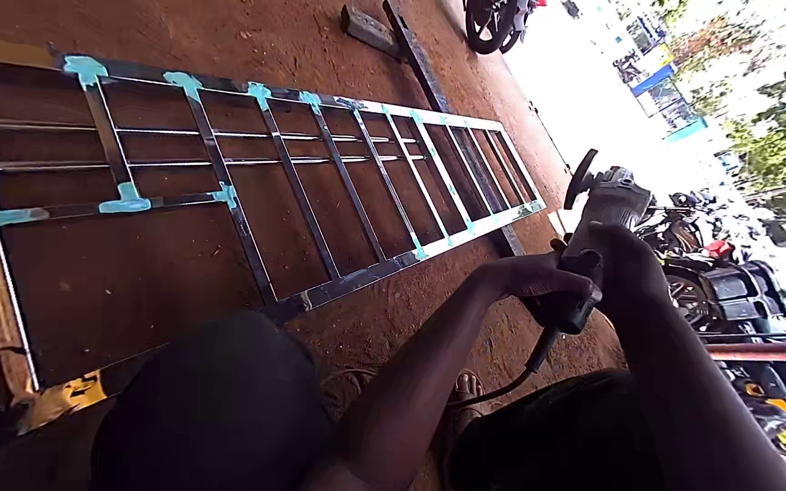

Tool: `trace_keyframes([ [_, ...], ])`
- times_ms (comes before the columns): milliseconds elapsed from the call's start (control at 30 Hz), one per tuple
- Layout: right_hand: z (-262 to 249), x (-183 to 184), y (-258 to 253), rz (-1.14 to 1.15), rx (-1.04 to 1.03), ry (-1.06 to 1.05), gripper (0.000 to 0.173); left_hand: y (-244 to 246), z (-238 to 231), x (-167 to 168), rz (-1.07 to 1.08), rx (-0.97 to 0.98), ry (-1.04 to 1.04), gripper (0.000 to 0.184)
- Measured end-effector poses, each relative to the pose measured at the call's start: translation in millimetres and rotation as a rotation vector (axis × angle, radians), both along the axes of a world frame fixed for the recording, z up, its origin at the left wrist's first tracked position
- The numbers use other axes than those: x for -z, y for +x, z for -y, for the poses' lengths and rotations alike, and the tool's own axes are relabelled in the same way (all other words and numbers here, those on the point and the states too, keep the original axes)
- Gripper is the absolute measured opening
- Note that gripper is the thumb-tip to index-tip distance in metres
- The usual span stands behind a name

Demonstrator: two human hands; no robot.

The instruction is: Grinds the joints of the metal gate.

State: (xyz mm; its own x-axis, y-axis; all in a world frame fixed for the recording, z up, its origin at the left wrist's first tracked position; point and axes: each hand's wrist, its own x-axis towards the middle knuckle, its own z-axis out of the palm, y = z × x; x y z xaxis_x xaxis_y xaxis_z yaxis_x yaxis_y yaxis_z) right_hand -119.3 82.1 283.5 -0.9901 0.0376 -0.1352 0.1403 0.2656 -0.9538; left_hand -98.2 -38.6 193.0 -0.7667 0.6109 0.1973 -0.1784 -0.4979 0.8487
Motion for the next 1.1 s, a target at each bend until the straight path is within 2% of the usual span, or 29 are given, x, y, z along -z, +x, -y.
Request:
trace_keyframes([
  [100, -12, 27, -23, 0.047, -0.015, -0.029, 0.024, -9, -9, 17, 0.046, -0.034, -0.129, 0.048],
  [167, -16, 44, -50, 0.089, -0.041, -0.008, 0.029, -19, -19, 31, 0.115, -0.113, -0.150, 0.051],
  [300, -9, 86, -119, 0.147, -0.170, -0.033, 0.035, -39, -43, 56, 0.307, -0.519, -0.187, 0.055],
  [367, -3, 109, -157, 0.170, -0.282, -0.090, 0.033, -50, -57, 74, 0.420, -0.683, -0.325, 0.066],
  [433, 0, 129, -185, 0.225, -0.375, -0.123, 0.037, -50, -79, 95, 0.522, -0.763, -0.448, 0.074],
  [500, 1, 145, -203, 0.267, -0.428, -0.101, 0.046, -40, -109, 123, 0.603, -0.738, -0.574, 0.079],
  [600, 7, 162, -229, 0.273, -0.495, -0.060, 0.049, -12, -164, 152, 0.739, -0.590, -0.732, 0.058],
  [733, 5, 177, -256, 0.139, -0.641, 0.267, 0.068, 13, -206, 162, 0.840, -0.377, -1.018, 0.070],
  [833, -7, 185, -266, -0.039, -0.825, 0.501, 0.071, 13, -201, 175, 0.822, -0.305, -1.279, 0.075],
  [900, -14, 190, -270, -0.090, -0.939, 0.596, 0.074, 9, -186, 165, 0.802, -0.310, -1.542, 0.077],
  [967, -18, 192, -271, -0.121, -1.030, 0.653, 0.076, 5, -168, 154, 0.801, -0.281, -1.707, 0.093],
  [1033, -19, 190, -271, -0.164, -1.100, 0.725, 0.077, -3, -157, 145, 0.805, -0.201, -1.712, 0.100],
  [1100, -22, 189, -266, -0.190, -1.160, 0.798, 0.074, -15, -157, 138, 0.803, -0.129, -1.611, 0.096],
])
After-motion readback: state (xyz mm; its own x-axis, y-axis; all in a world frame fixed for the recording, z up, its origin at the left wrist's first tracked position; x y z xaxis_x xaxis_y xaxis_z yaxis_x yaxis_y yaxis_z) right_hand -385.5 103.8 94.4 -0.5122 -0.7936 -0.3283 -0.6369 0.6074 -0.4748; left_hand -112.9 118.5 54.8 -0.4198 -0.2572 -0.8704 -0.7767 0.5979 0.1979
